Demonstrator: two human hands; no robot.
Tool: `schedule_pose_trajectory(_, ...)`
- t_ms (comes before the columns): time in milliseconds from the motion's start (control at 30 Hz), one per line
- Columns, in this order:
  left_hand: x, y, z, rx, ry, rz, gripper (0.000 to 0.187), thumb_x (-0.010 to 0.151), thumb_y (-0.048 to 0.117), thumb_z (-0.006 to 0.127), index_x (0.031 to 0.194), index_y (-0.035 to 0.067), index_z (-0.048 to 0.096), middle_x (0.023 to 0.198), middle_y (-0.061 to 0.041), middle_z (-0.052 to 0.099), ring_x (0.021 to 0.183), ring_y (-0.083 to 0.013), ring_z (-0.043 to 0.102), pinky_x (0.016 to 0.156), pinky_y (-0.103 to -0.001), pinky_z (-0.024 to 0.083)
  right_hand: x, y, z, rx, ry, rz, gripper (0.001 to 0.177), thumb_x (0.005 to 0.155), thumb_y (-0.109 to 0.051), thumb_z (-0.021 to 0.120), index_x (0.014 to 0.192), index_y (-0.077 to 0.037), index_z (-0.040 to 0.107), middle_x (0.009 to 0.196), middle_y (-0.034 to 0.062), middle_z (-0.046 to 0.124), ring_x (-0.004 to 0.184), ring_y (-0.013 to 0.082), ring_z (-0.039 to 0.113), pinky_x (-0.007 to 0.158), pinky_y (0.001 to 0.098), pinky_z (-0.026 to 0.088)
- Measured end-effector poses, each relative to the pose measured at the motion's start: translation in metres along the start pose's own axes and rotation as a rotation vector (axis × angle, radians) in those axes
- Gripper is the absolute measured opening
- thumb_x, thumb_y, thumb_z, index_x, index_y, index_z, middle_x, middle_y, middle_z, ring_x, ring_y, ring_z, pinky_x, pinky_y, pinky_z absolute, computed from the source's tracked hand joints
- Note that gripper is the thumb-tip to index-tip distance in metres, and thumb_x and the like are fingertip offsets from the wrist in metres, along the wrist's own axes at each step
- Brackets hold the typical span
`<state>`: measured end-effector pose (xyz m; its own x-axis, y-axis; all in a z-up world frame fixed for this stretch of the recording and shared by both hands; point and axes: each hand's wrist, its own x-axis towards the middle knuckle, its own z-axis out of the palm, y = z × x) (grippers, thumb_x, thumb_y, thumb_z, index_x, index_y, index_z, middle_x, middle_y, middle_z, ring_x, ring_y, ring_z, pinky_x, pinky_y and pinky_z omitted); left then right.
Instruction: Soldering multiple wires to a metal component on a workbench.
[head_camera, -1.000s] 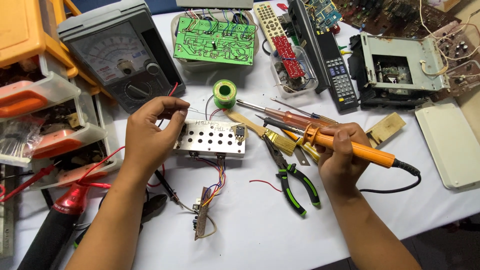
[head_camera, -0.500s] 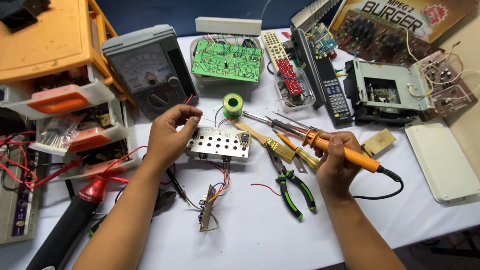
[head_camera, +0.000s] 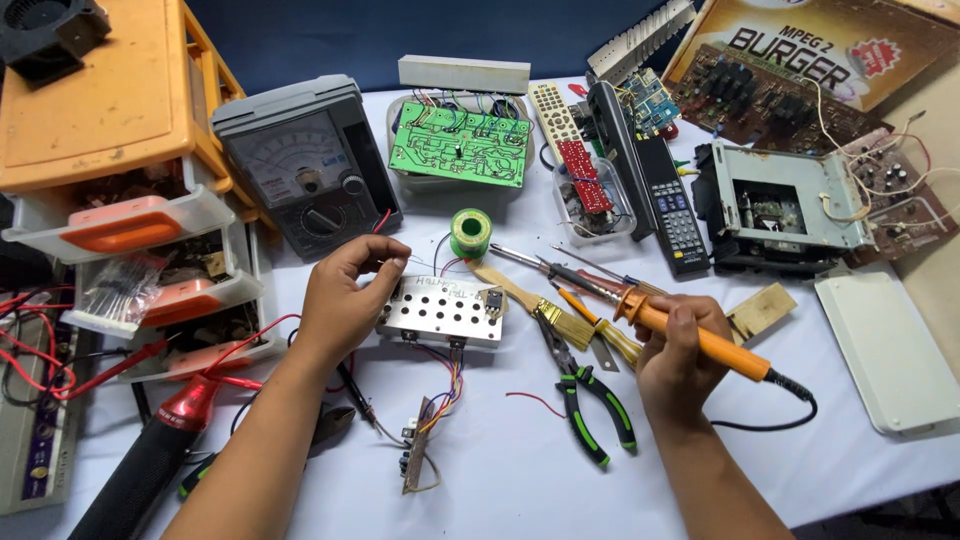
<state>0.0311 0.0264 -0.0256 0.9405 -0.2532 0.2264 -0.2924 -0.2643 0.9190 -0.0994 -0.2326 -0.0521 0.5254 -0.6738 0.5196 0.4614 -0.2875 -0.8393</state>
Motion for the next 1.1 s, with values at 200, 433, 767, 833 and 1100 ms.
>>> schedule_pose_trajectory(200, 0.002, 0.000, 0.000, 0.024, 0.010, -0.020, 0.014, 0.076, 0.002, 0.061, 0.086, 0.009, 0.068, 0.073, -0.010, 0.065, 0.073, -0.0210, 0.065, 0.071, -0.033, 0.051, -0.004, 0.001, 0.002, 0.052, 0.001, 0.040, 0.026, 0.087, -0.021, 0.044, 0.071, 0.000, 0.046, 0.062, 0.0095, 0.046, 0.045, 0.0106, 0.044, 0.041, 0.0174, 0.038)
schedule_pose_trajectory(433, 0.000, 0.006, 0.002, 0.022, 0.010, -0.010, 0.014, 0.077, -0.001, 0.059, 0.085, 0.007, 0.068, 0.072, -0.010, 0.064, 0.073, -0.0187, 0.064, 0.072, -0.033, 0.050, -0.005, 0.009, -0.007, 0.044, -0.071, -0.042, 0.023, 0.084, -0.016, 0.043, 0.069, 0.001, 0.047, 0.062, 0.0117, 0.048, 0.045, 0.0144, 0.048, 0.039, 0.0193, 0.041)
schedule_pose_trajectory(767, 0.001, 0.002, 0.002, 0.016, -0.023, 0.005, 0.013, 0.079, -0.001, 0.058, 0.087, 0.005, 0.067, 0.073, -0.011, 0.063, 0.072, -0.0203, 0.064, 0.072, -0.035, 0.050, -0.002, 0.010, -0.014, 0.058, -0.121, -0.073, 0.020, 0.086, -0.019, 0.042, 0.073, -0.003, 0.047, 0.065, 0.0089, 0.050, 0.054, 0.0133, 0.053, 0.044, 0.0160, 0.044)
schedule_pose_trajectory(833, 0.001, 0.001, 0.002, 0.021, -0.019, 0.013, 0.013, 0.079, -0.001, 0.058, 0.087, 0.006, 0.067, 0.074, -0.011, 0.063, 0.073, -0.0199, 0.064, 0.072, -0.035, 0.050, -0.003, 0.007, -0.012, 0.035, -0.106, -0.080, 0.021, 0.086, -0.019, 0.041, 0.073, -0.003, 0.047, 0.066, 0.0095, 0.050, 0.055, 0.0131, 0.053, 0.045, 0.0160, 0.044)
schedule_pose_trajectory(1100, 0.000, -0.001, 0.002, 0.005, -0.021, 0.017, 0.013, 0.079, -0.001, 0.058, 0.087, 0.005, 0.066, 0.074, -0.011, 0.063, 0.073, -0.0196, 0.064, 0.072, -0.035, 0.050, -0.002, 0.013, -0.018, 0.043, -0.101, -0.064, 0.021, 0.087, -0.020, 0.042, 0.074, -0.004, 0.047, 0.067, 0.0085, 0.051, 0.057, 0.0126, 0.053, 0.045, 0.0153, 0.044)
